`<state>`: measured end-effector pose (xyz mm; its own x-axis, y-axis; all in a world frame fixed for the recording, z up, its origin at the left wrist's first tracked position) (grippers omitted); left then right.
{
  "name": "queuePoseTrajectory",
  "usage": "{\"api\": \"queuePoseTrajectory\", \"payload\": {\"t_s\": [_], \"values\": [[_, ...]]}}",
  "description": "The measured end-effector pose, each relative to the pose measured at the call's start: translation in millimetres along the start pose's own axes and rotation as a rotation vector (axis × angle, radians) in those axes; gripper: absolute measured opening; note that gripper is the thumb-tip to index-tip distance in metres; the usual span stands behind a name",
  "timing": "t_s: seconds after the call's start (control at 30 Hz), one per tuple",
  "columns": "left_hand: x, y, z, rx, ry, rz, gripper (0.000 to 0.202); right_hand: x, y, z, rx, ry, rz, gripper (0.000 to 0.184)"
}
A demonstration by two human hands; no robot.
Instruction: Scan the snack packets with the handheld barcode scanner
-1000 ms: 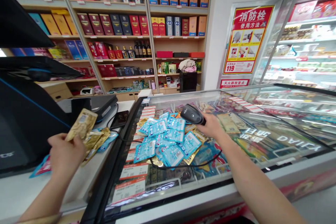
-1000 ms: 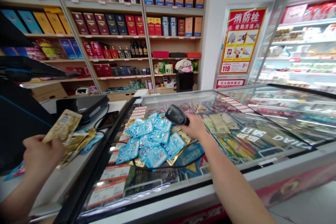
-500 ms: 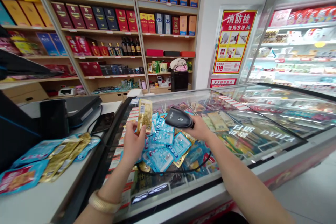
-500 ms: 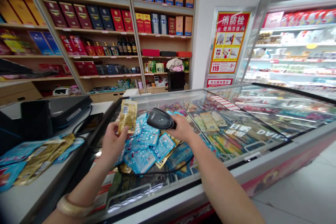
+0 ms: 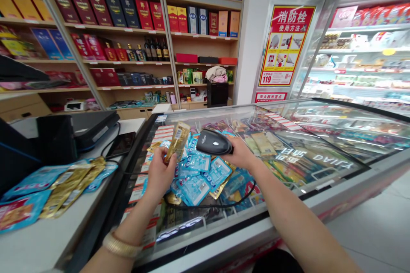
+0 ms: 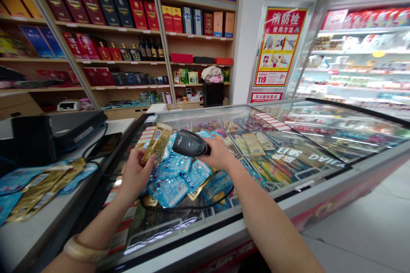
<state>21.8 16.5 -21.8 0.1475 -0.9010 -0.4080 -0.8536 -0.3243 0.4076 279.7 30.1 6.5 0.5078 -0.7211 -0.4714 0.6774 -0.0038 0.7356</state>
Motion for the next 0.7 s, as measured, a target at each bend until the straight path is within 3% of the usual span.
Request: {"api": "queuePoseTrajectory", "payload": {"t_s": [0.47,0.6,0.7], "values": [[1,0.1,-7,0.029,0.009,0.007,0.023,-1,-1,1,-0.017,0.002,-0.013,0.022],[1,-3.7,0,0.160,0.074,0.068,0.030,0,2,-3,0.018,-0.012,-0.091,0.022],[-1,-3.3,2,0.085,0.006,0.058,0.039,2,6,-10,0.017,0.009,-0.190,0.018]]}}
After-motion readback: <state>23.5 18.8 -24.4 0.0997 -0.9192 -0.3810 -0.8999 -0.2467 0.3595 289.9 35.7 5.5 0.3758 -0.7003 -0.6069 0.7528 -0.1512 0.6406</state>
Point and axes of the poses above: each hand's wrist, its own x-axis away from the middle knuckle, its own y-axis out of the back of the hand, z = x × y, the point moved 3 cm from there along -x, towards the middle knuckle, and after that the axes turned 7 degrees about z, right-handed, at the moved point
